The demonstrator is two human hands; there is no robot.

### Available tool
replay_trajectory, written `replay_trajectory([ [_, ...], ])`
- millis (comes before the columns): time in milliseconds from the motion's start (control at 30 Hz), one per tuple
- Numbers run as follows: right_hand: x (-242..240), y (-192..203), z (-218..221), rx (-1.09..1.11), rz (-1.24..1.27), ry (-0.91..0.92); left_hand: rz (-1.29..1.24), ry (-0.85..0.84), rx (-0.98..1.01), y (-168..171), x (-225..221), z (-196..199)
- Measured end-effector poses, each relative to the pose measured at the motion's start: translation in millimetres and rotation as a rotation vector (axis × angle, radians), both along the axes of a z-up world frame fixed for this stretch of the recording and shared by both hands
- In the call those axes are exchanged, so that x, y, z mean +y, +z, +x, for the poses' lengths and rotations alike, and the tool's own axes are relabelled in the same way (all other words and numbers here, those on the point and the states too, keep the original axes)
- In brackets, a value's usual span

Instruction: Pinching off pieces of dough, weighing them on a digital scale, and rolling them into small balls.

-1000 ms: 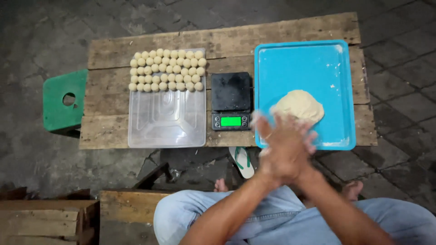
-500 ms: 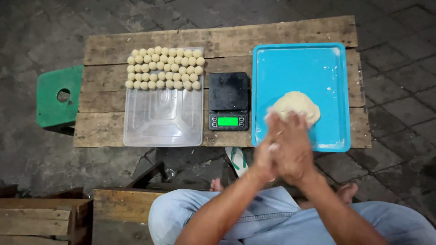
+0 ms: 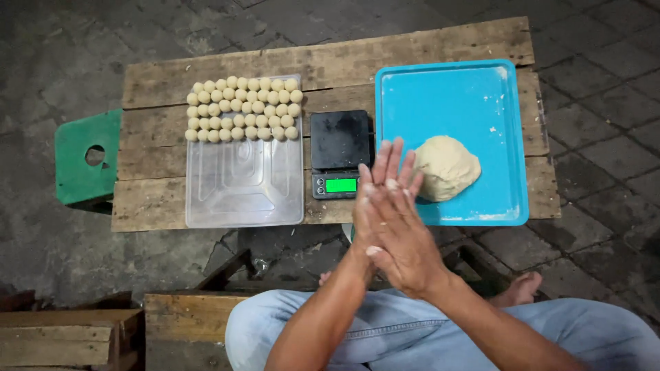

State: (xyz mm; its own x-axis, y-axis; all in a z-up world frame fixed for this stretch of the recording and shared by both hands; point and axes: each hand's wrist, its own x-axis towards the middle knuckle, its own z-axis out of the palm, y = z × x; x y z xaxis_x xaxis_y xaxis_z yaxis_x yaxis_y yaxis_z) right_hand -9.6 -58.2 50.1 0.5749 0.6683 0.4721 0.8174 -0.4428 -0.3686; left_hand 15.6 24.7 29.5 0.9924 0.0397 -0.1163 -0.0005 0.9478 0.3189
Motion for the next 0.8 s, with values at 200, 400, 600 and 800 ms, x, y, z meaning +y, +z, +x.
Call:
replay_trajectory([
  [200,-30.1,-7.7,41.3,-0.041,0.014,-0.106,-0.121,0.018,0.481,-47.4,-42.8,-34.6],
  [400,4.3,-9.6,-11.1,0.143,0.07,-0.048,-0.004,0.001,-0.066,-12.5,1.7,-8.3],
  [600,-15.3,11.2,22.2,0.097,0.186,-0.168,0.047,0.057,0.396,-6.5,-31.8,-35.6],
  [800,12.1,19.7,-27.9,0.353,0.21,-0.047,-0.131,0.1,-0.066,-24.7,8.5,-5.5],
])
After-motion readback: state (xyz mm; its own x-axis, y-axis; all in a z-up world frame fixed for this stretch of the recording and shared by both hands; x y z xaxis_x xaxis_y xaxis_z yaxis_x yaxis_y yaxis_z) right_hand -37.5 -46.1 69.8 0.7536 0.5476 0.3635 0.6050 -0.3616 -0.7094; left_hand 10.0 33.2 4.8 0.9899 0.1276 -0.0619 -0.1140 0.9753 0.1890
